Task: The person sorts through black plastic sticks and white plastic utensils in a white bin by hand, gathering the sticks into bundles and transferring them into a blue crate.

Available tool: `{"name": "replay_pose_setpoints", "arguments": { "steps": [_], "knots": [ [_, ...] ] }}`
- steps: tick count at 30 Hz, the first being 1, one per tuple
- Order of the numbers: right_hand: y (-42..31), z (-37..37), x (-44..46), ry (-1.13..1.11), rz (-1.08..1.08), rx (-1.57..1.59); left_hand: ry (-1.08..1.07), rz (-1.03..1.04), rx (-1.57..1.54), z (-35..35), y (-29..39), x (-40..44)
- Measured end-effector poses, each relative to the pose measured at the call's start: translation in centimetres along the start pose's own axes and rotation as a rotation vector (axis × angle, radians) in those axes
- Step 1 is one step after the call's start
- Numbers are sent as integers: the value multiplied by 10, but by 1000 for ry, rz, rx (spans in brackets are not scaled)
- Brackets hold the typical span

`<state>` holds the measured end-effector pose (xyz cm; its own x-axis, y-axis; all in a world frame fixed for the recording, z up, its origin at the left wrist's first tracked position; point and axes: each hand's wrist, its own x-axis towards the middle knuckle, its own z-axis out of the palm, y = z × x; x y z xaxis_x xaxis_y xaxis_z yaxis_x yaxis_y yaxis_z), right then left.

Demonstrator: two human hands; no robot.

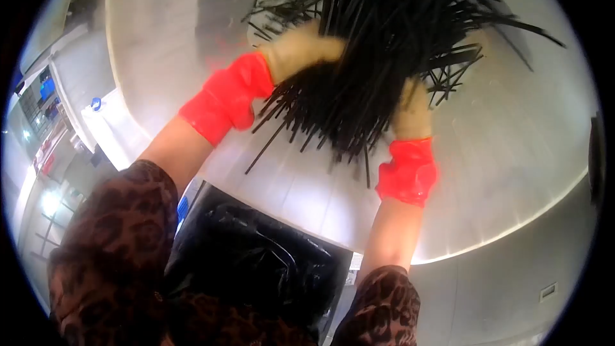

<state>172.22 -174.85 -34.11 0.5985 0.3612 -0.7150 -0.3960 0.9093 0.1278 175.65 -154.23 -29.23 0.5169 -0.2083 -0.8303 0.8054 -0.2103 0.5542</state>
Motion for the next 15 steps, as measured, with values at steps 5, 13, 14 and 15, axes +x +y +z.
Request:
{"name": "replay_pose_setpoints", "arguments": {
  "steps": [5, 13, 14, 15],
  "knots": [
    [31, -49, -5, 215, -400, -1550, 146, -149, 87, 28, -60, 18],
    [7, -53, 21, 410, -185, -1296, 28, -47, -16, -1, -73, 73],
    [-2, -71, 22, 466, -277, -1564, -75, -41, -208, -8, -80, 82],
    [-6, -60, 21, 458, -236, -1493, -192, 95, -758, -23, -117, 112]
  ]
}}
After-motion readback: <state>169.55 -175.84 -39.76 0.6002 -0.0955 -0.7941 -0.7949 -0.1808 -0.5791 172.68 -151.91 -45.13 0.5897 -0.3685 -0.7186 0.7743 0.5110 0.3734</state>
